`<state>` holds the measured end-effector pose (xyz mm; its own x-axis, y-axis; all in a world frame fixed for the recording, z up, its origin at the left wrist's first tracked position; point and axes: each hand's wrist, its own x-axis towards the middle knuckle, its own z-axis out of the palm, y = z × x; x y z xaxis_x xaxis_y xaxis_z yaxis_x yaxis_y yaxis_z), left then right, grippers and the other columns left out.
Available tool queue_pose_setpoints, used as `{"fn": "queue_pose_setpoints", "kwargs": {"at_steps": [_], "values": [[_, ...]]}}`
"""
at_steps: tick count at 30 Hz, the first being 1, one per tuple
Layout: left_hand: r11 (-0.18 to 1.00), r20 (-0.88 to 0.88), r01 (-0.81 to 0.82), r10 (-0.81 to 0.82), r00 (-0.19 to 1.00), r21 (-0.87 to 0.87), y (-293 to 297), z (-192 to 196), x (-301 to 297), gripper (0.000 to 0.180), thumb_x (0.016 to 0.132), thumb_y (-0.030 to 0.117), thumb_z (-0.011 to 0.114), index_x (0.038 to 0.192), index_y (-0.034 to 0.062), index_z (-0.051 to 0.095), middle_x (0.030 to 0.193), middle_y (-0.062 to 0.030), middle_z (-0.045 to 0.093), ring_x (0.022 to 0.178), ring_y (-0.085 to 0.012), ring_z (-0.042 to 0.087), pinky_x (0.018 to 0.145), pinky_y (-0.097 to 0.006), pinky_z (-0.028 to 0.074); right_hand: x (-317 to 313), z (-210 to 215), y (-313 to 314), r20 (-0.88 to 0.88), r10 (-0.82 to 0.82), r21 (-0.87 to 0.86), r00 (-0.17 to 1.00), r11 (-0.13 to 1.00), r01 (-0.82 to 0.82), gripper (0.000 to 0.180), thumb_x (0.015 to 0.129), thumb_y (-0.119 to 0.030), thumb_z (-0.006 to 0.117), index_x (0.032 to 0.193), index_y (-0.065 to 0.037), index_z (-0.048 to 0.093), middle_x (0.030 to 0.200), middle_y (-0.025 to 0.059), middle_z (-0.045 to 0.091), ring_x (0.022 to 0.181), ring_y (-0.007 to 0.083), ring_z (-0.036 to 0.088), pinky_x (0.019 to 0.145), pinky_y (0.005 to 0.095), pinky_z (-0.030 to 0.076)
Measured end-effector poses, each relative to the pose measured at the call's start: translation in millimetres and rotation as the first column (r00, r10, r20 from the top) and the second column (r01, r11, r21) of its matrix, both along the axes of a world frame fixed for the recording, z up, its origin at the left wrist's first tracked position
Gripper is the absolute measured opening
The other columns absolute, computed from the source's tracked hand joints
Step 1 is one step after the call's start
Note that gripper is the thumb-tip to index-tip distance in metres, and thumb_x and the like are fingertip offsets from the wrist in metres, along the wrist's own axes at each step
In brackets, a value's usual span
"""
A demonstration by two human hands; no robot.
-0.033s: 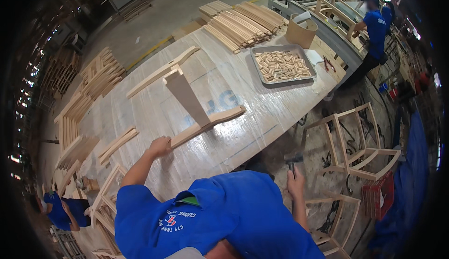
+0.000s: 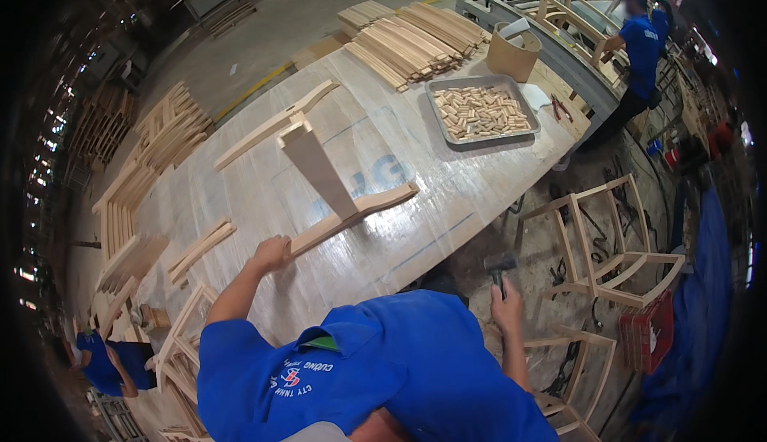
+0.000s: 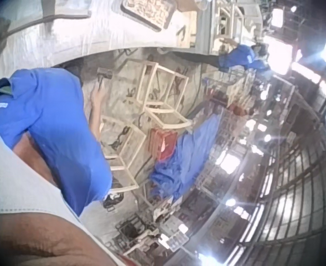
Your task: The person assembles a wooden chair frame by inserting wooden dowels into pre-drilled holes and tapping them with a rubber mallet. They repeatedly pick up frame pieces, align joints, insert dowels, and secure connections before moving the assembled frame aside.
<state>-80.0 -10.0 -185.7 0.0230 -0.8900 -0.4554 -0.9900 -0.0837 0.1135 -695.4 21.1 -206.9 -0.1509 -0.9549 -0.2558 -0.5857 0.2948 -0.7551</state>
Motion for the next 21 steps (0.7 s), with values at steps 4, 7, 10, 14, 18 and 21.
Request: {"fn": "queue_pose_setpoints", "kwargs": {"at_steps": [4, 7, 10, 14, 18, 21], "values": [[0.997, 0.073, -0.055, 0.051, 0.996, 0.047, 0.4, 7.1, -3.6, 0.032, 0.084, 0.021, 0.071, 0.111, 0.0073, 0.062, 0.109, -0.0201, 0.069, 0.106, -0.0391, 0.068, 0.091, -0.05, 0.055, 16.4, 29.6, -93.0, -0.191, 0.263, -0.229, 0.946, 0.925, -0.304, 0.034, 0.096, -0.021, 0.064, 0.127, -0.006, 0.065, 0.092, 0.0219, 0.07, 0.087, 0.0419, 0.069, 0.078, 0.046, 0.054], [0.991, 0.129, -0.096, 0.084, 0.988, 0.093, -9.2, 19.4, -17.1, 0.033, 0.083, 0.016, 0.071, 0.113, 0.0071, 0.061, 0.109, -0.0199, 0.069, 0.105, -0.0391, 0.069, 0.09, -0.05, 0.056, 15.9, 40.4, -175.1, -0.263, 0.468, -0.142, 0.844, 0.846, -0.513, 0.033, 0.096, -0.021, 0.065, 0.126, -0.007, 0.066, 0.102, 0.0224, 0.07, 0.099, 0.0432, 0.067, 0.086, 0.0476, 0.053], [0.979, 0.235, -0.162, 0.13, 0.963, 0.122, -15.0, 30.9, -29.7, 0.037, 0.081, 0.011, 0.073, 0.115, 0.0066, 0.06, 0.112, -0.0202, 0.069, 0.104, -0.0395, 0.069, 0.089, -0.049, 0.057, 17.4, 21.1, -260.5, -0.294, 0.636, -0.088, 0.714, 0.726, -0.682, 0.027, 0.095, -0.019, 0.066, 0.12, -0.01, 0.069, 0.106, 0.0198, 0.067, 0.104, 0.0404, 0.065, 0.088, 0.0487, 0.052], [0.934, 0.276, -0.351, 0.321, 0.906, 0.064, -40.3, 49.2, -73.2, 0.042, 0.082, 0.01, 0.074, 0.121, 0.0045, 0.058, 0.118, -0.0214, 0.066, 0.106, -0.0394, 0.07, 0.09, -0.05, 0.057, 35.9, -17.3, -355.7, -0.335, 0.764, -0.109, 0.552, 0.55, -0.828, 0.021, 0.094, -0.018, 0.065, 0.113, -0.012, 0.071, 0.103, 0.0149, 0.061, 0.1, 0.0393, 0.06, 0.087, 0.0485, 0.05], [0.852, 0.193, -0.464, 0.511, 0.837, -0.242, -46.4, 46.1, -134.1, 0.041, 0.085, 0.016, 0.074, 0.124, 0.005, 0.063, 0.124, -0.0216, 0.067, 0.106, -0.0383, 0.07, 0.088, -0.049, 0.057, 55.7, -26.8, -401.9, -0.574, 0.726, -0.141, 0.378, 0.367, -0.919, 0.017, 0.091, -0.015, 0.065, 0.106, -0.012, 0.073, 0.101, 0.0137, 0.061, 0.098, 0.0373, 0.059, 0.087, 0.0465, 0.049], [0.674, -0.041, -0.635, 0.673, 0.739, -0.376, -54.8, 27.4, -187.9, 0.038, 0.088, 0.019, 0.073, 0.123, 0.0061, 0.067, 0.119, -0.0206, 0.07, 0.102, -0.0374, 0.071, 0.085, -0.048, 0.057, 56.6, -26.8, -419.2, -0.482, 0.773, -0.142, 0.412, 0.394, -0.908, 0.014, 0.09, -0.014, 0.065, 0.102, -0.011, 0.074, 0.099, 0.0155, 0.061, 0.096, 0.0386, 0.061, 0.083, 0.0489, 0.05]]}}
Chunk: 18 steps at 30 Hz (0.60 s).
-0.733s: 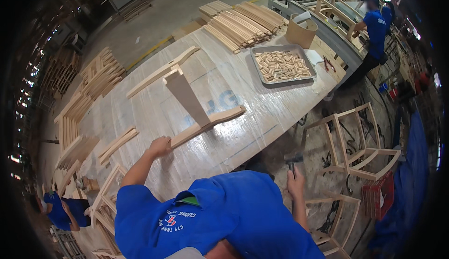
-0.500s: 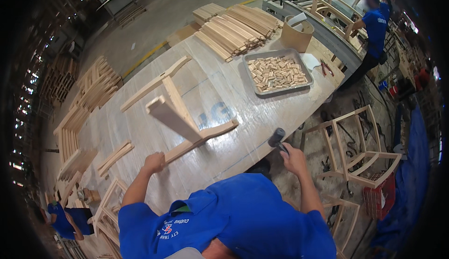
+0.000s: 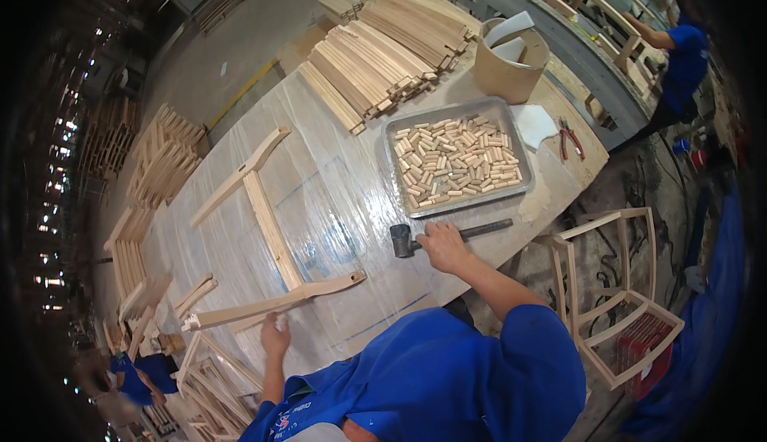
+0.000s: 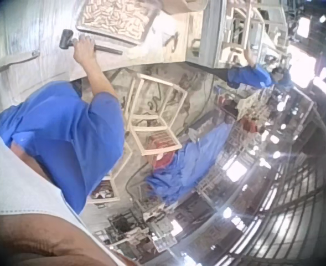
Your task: The person assembles a wooden chair frame by inserting wooden dowels into pre-drilled holes and tapping them with a rubber mallet. They repeatedly pick up frame pieces, align joints, insert dowels, and secure connections before moving the assembled frame aside.
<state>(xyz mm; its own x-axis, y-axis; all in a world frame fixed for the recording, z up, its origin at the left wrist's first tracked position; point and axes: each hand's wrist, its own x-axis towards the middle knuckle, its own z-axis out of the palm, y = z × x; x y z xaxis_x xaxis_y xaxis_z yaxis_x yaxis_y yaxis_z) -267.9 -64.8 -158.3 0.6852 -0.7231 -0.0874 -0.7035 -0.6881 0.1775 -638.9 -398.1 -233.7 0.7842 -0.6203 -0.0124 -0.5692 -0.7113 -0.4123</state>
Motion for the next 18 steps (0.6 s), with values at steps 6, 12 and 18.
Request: {"fn": "queue_pose_setpoints", "kwargs": {"at_steps": [6, 12, 18], "values": [[0.962, -0.264, -0.191, 0.137, 0.955, -0.193, -52.5, -35.6, -109.7, 0.025, 0.091, 0.014, 0.069, 0.112, 0.002, 0.069, 0.093, -0.018, 0.075, 0.083, -0.0324, 0.074, 0.078, -0.04, 0.058, 31.7, 16.5, -105.0, 0.361, -0.214, 0.236, 0.907, 0.963, 0.134, 0.013, 0.091, -0.016, 0.065, 0.095, -0.007, 0.072, 0.09, 0.0202, 0.066, 0.085, 0.0424, 0.067, 0.072, 0.0525, 0.052], [0.935, -0.482, -0.316, 0.204, 0.852, -0.162, -64.4, -35.0, -144.5, 0.02, 0.091, 0.012, 0.07, 0.105, -0.0027, 0.068, 0.089, -0.0166, 0.074, 0.083, -0.0243, 0.074, 0.078, -0.035, 0.057, 73.9, 25.0, -273.0, 0.392, -0.51, 0.246, 0.765, 0.86, 0.447, 0.015, 0.091, -0.02, 0.067, 0.095, -0.006, 0.07, 0.09, 0.0185, 0.071, 0.09, 0.0397, 0.069, 0.08, 0.0486, 0.054], [0.902, -0.413, -0.422, 0.42, 0.808, 0.091, -30.1, -29.0, -153.0, 0.026, 0.089, 0.018, 0.073, 0.105, -0.0024, 0.069, 0.093, -0.0182, 0.075, 0.086, -0.0264, 0.074, 0.08, -0.037, 0.057, 72.2, 6.8, -370.5, 0.402, -0.811, 0.487, 0.426, 0.583, 0.651, 0.022, 0.091, -0.025, 0.068, 0.103, -0.006, 0.071, 0.098, 0.0178, 0.075, 0.098, 0.0367, 0.071, 0.089, 0.0452, 0.054]]}}
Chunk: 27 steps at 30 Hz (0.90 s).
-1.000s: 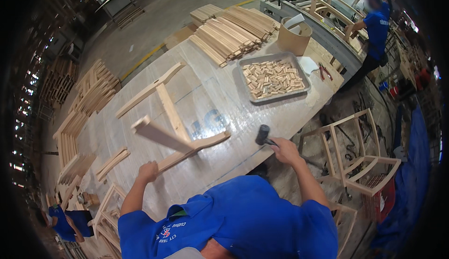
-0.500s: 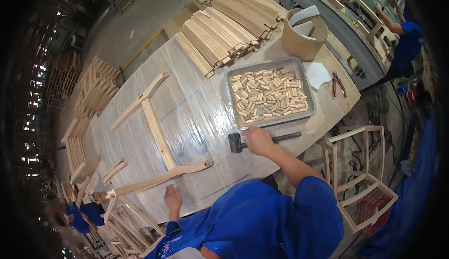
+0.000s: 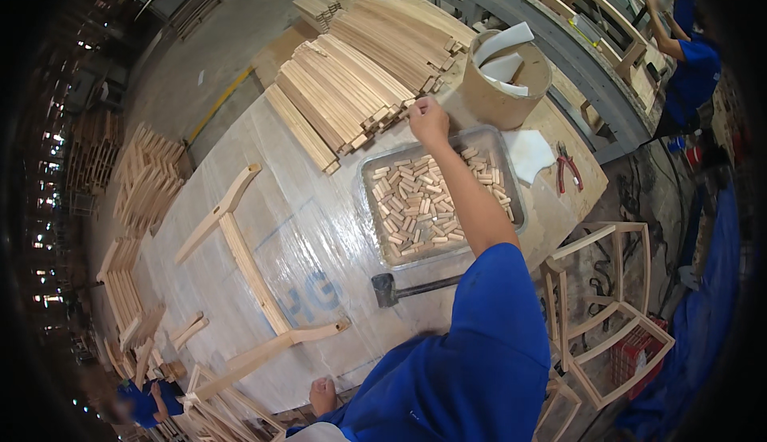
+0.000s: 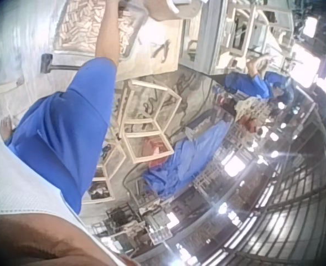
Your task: The person assembles a wooden chair frame by inserting wooden dowels into pre-drilled holes and tapping them with a rubber mallet. They repeatedly pick up frame pieces, align joints, insert dowels, and secure connections before moving the assembled frame aside.
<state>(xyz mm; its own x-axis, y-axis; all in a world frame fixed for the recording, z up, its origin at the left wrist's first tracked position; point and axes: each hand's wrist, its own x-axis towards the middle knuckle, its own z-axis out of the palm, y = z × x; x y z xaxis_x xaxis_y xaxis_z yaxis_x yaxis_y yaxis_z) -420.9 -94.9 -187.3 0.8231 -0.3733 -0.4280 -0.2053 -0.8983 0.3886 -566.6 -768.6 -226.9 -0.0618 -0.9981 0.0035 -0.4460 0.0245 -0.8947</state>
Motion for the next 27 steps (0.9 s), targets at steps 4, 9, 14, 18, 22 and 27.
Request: {"fn": "queue_pose_setpoints", "kwargs": {"at_steps": [4, 9, 14, 18, 22, 27], "values": [[0.988, -0.025, 0.127, -0.126, 0.992, 0.084, 5.7, -4.5, -3.9, 0.031, 0.088, 0.029, 0.073, 0.101, 0.0005, 0.071, 0.092, -0.019, 0.076, 0.086, -0.0314, 0.074, 0.078, -0.042, 0.057, -7.3, -14.5, -47.1, -0.054, -0.189, 0.019, 0.981, 0.982, 0.19, 0.033, 0.089, -0.025, 0.071, 0.112, -0.002, 0.07, 0.106, 0.0179, 0.076, 0.093, 0.0306, 0.073, 0.089, 0.0397, 0.055], [0.962, -0.017, 0.273, -0.273, 0.962, 0.014, -9.0, -16.1, -2.5, 0.03, 0.09, 0.031, 0.07, 0.102, 0.0029, 0.072, 0.09, -0.0171, 0.076, 0.083, -0.0314, 0.074, 0.076, -0.043, 0.057, 0.5, -30.4, -81.6, -0.032, -0.298, 0.09, 0.954, 0.95, 0.299, 0.036, 0.09, -0.019, 0.073, 0.119, -0.002, 0.062, 0.104, 0.0149, 0.073, 0.086, 0.0255, 0.072, 0.067, 0.0368, 0.057], [0.983, -0.18, 0.177, -0.167, 0.969, 0.041, -22.2, -21.2, -0.7, 0.035, 0.09, 0.029, 0.071, 0.112, 0.0007, 0.07, 0.1, -0.018, 0.075, 0.097, -0.0299, 0.073, 0.088, -0.039, 0.056, -13.4, -38.7, -90.6, 0.3, -0.25, 0.223, 0.921, 0.957, 0.187, 0.031, 0.094, -0.013, 0.071, 0.119, -0.003, 0.057, 0.098, 0.0096, 0.068, 0.078, 0.0181, 0.069, 0.048, 0.0313, 0.048], [0.997, -0.25, 0.014, 0.007, 0.968, 0.079, -18.5, -17.9, -16.2, 0.039, 0.091, 0.031, 0.072, 0.115, 0.0009, 0.069, 0.103, -0.0171, 0.076, 0.1, -0.0293, 0.073, 0.089, -0.038, 0.056, -8.6, -47.0, -59.5, 0.366, -0.093, 0.258, 0.926, 0.966, -0.005, 0.033, 0.095, -0.014, 0.07, 0.123, -0.001, 0.056, 0.099, 0.0081, 0.067, 0.074, 0.0162, 0.065, 0.05, 0.0293, 0.048], [0.981, -0.221, 0.114, -0.077, 0.972, 0.159, -15.8, -13.9, -14.5, 0.042, 0.09, 0.032, 0.074, 0.117, 0.0009, 0.069, 0.105, -0.017, 0.076, 0.101, -0.0294, 0.074, 0.088, -0.039, 0.056, -12.3, -35.1, -62.0, 0.44, -0.139, 0.31, 0.887, 0.951, -0.005, 0.032, 0.096, -0.015, 0.07, 0.122, -0.002, 0.056, 0.101, 0.0081, 0.067, 0.075, 0.0161, 0.066, 0.052, 0.0289, 0.049], [0.982, -0.166, 0.152, -0.133, 0.977, 0.112, -24.8, -11.0, -5.4, 0.041, 0.09, 0.033, 0.074, 0.118, 0.0027, 0.069, 0.104, -0.0183, 0.076, 0.099, -0.0305, 0.074, 0.086, -0.041, 0.057, -11.3, -36.6, -82.7, 0.492, -0.23, 0.368, 0.839, 0.929, 0.039, 0.027, 0.096, -0.014, 0.07, 0.118, -0.004, 0.056, 0.098, 0.0083, 0.066, 0.074, 0.0162, 0.065, 0.053, 0.0283, 0.05]]}}
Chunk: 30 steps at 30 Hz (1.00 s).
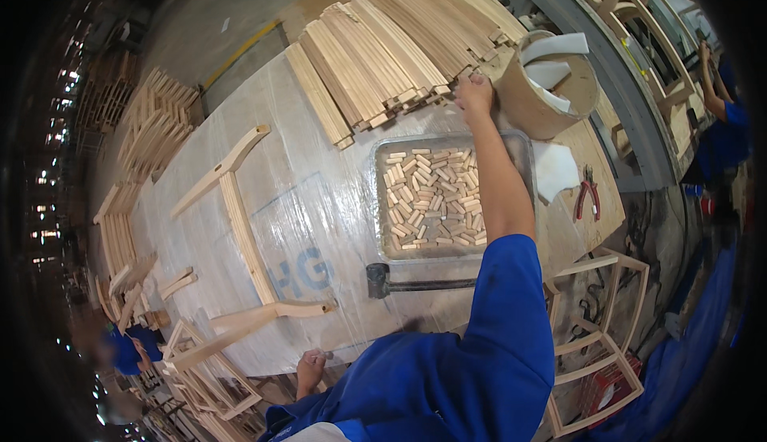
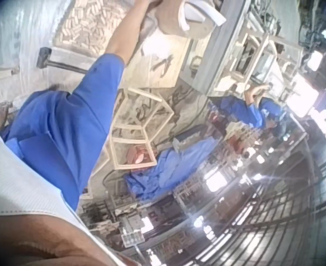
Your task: The person assembles a wooden chair frame by inserting wooden dowels into pre-drilled holes and tapping them with a rubber mallet. They repeatedly pick up frame pieces, align joints, insert dowels, and secure connections before moving the assembled frame aside.
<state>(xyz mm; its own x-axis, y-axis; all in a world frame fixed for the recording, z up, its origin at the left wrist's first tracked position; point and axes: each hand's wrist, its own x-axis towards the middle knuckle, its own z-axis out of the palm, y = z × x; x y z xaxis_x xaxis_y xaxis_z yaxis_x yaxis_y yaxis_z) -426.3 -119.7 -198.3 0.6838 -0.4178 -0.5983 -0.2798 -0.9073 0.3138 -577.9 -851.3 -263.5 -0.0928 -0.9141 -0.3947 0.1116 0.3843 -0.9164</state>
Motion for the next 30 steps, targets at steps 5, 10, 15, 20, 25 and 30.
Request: {"fn": "queue_pose_setpoints", "kwargs": {"at_steps": [5, 10, 15, 20, 25, 30], "values": [[0.999, 0.036, 0.044, -0.044, 0.998, -0.005, -1.9, 1.6, -3.0, 0.039, 0.09, 0.03, 0.074, 0.117, 0.003, 0.069, 0.102, -0.0188, 0.076, 0.095, -0.0291, 0.075, 0.086, -0.039, 0.057, 5.3, -2.6, 4.1, -0.029, 0.073, -0.11, 0.997, 0.991, -0.076, 0.022, 0.095, -0.012, 0.072, 0.106, -0.005, 0.054, 0.091, 0.0078, 0.064, 0.074, 0.0168, 0.066, 0.057, 0.0282, 0.054], [0.997, -0.04, -0.074, 0.073, 0.997, -0.024, 1.8, 6.8, 2.7, 0.036, 0.091, 0.023, 0.074, 0.12, 0.0021, 0.067, 0.103, -0.0184, 0.076, 0.096, -0.0259, 0.075, 0.085, -0.036, 0.057, 18.2, 30.1, 19.9, 0.287, 0.031, -0.492, 0.958, 0.862, 0.119, 0.019, 0.096, -0.007, 0.07, 0.1, -0.003, 0.052, 0.09, 0.0079, 0.062, 0.075, 0.0168, 0.066, 0.073, 0.0335, 0.063], [0.964, -0.041, -0.218, 0.215, 0.976, -0.151, 11.6, 11.2, 6.7, 0.033, 0.092, 0.015, 0.073, 0.12, 0.0008, 0.067, 0.104, -0.0186, 0.077, 0.096, -0.0233, 0.075, 0.086, -0.035, 0.057, 7.1, 108.5, 29.3, 0.189, -0.064, -0.61, 0.98, 0.774, 0.169, 0.019, 0.097, -0.005, 0.068, 0.099, 0.0, 0.05, 0.088, 0.007, 0.058, 0.078, 0.0162, 0.066, 0.076, 0.037, 0.068], [0.952, -0.015, -0.155, 0.156, 0.988, -0.263, 24.6, 10.7, 9.8, 0.032, 0.092, 0.015, 0.072, 0.119, 0.0, 0.067, 0.102, -0.0188, 0.077, 0.095, -0.0236, 0.075, 0.086, -0.035, 0.057, -43.9, 142.7, 46.5, 0.303, -0.089, -0.592, 0.949, 0.762, 0.261, 0.016, 0.098, -0.005, 0.067, 0.098, 0.0, 0.052, 0.091, 0.0088, 0.06, 0.078, 0.0172, 0.066, 0.072, 0.0378, 0.068], [0.944, -0.036, -0.19, 0.187, 0.982, -0.269, 51.3, 10.9, 7.0, 0.028, 0.091, 0.016, 0.072, 0.114, 0.0002, 0.069, 0.098, -0.0188, 0.077, 0.093, -0.0249, 0.076, 0.084, -0.036, 0.057, -90.0, 155.8, 85.9, 0.382, -0.079, -0.552, 0.921, 0.78, 0.295, 0.013, 0.097, -0.002, 0.066, 0.097, -0.002, 0.053, 0.096, 0.0111, 0.063, 0.078, 0.019, 0.067, 0.072, 0.039, 0.068], [0.97, 0.064, -0.047, 0.064, 0.996, -0.24, 63.6, 15.0, 7.5, 0.028, 0.09, 0.017, 0.071, 0.112, 0.0001, 0.069, 0.095, -0.0187, 0.077, 0.091, -0.0277, 0.076, 0.082, -0.037, 0.057, -106.4, 151.4, 115.8, 0.466, 0.026, -0.456, 0.885, 0.864, 0.215, 0.015, 0.099, -0.009, 0.066, 0.106, -0.002, 0.054, 0.102, 0.0114, 0.065, 0.088, 0.0213, 0.066, 0.076, 0.0407, 0.064]]}}
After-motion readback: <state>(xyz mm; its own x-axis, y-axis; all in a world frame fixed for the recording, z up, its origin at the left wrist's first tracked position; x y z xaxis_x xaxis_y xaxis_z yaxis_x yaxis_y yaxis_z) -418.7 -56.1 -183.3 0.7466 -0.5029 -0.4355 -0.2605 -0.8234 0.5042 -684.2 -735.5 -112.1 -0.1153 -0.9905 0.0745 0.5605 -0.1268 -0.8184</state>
